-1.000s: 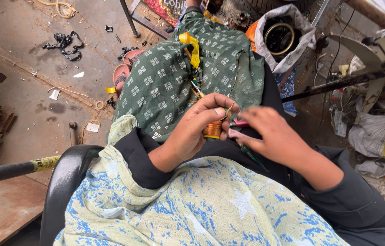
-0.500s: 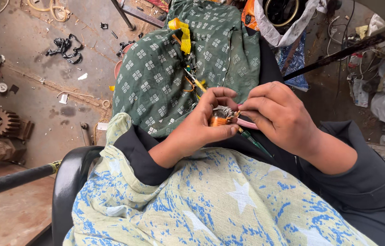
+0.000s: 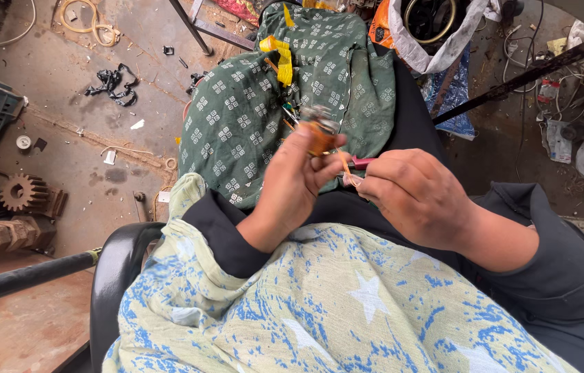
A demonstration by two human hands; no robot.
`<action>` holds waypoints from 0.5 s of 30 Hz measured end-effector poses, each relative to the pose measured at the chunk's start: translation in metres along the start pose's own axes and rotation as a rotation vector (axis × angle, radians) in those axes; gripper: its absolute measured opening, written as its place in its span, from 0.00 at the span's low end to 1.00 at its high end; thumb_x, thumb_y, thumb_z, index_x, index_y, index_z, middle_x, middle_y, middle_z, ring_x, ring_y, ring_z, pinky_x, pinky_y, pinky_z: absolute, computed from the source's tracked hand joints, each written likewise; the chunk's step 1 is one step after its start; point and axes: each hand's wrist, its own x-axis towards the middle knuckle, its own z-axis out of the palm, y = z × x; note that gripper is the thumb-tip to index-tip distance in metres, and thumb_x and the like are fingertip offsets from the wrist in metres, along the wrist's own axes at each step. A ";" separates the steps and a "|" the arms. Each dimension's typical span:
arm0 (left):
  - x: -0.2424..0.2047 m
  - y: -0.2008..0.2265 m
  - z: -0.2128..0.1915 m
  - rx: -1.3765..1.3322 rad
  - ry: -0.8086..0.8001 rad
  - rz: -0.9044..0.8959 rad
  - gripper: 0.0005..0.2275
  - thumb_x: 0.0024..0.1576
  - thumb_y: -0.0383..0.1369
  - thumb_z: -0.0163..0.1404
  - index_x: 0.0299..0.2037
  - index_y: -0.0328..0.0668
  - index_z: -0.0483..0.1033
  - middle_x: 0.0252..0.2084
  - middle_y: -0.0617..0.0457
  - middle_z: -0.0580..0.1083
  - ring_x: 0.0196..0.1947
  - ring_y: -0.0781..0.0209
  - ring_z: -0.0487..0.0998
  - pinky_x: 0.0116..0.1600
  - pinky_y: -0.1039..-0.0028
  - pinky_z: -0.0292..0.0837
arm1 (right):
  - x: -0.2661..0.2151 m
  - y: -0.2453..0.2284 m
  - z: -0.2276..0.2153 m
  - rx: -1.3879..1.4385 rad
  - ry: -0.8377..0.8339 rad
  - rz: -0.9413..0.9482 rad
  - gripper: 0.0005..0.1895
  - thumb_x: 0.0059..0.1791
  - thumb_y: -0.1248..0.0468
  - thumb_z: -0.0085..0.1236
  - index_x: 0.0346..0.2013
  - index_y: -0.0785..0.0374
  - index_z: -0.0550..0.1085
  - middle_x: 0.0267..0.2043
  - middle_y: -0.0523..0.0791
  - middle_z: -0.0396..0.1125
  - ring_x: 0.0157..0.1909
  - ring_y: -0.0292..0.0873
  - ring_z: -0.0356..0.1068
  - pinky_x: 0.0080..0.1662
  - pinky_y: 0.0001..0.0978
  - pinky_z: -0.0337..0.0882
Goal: The person winds copper wire around a small yellow cylindrical object using their hands. They then use a pair of pliers to adjust the wire and a screwdriver to manipulate the object further.
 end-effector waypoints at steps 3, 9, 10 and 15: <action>0.002 0.004 -0.006 -0.054 0.068 -0.041 0.24 0.69 0.48 0.40 0.54 0.27 0.71 0.45 0.44 0.77 0.41 0.61 0.81 0.48 0.74 0.82 | -0.005 0.010 -0.001 0.037 -0.008 0.141 0.14 0.43 0.75 0.59 0.41 0.62 0.73 0.45 0.47 0.66 0.49 0.53 0.69 0.50 0.42 0.69; -0.004 0.005 -0.006 0.061 -0.386 -0.129 0.21 0.71 0.42 0.53 0.64 0.28 0.73 0.43 0.49 0.75 0.40 0.70 0.76 0.46 0.82 0.73 | -0.019 0.045 -0.013 1.175 0.463 0.850 0.05 0.63 0.66 0.43 0.53 0.63 0.63 0.56 0.51 0.67 0.59 0.47 0.70 0.62 0.46 0.73; -0.006 0.005 -0.003 0.188 -0.402 -0.168 0.21 0.68 0.39 0.55 0.63 0.30 0.73 0.44 0.50 0.76 0.40 0.70 0.76 0.45 0.81 0.74 | -0.019 0.049 -0.015 1.268 0.484 0.881 0.05 0.63 0.65 0.42 0.53 0.62 0.62 0.56 0.52 0.67 0.59 0.49 0.71 0.63 0.48 0.73; -0.018 0.003 0.009 1.167 -0.382 0.295 0.16 0.58 0.31 0.62 0.54 0.36 0.77 0.46 0.51 0.80 0.41 0.69 0.81 0.45 0.79 0.78 | -0.025 0.044 -0.020 1.499 0.524 0.931 0.06 0.64 0.64 0.40 0.54 0.62 0.60 0.48 0.53 0.67 0.52 0.53 0.75 0.61 0.52 0.73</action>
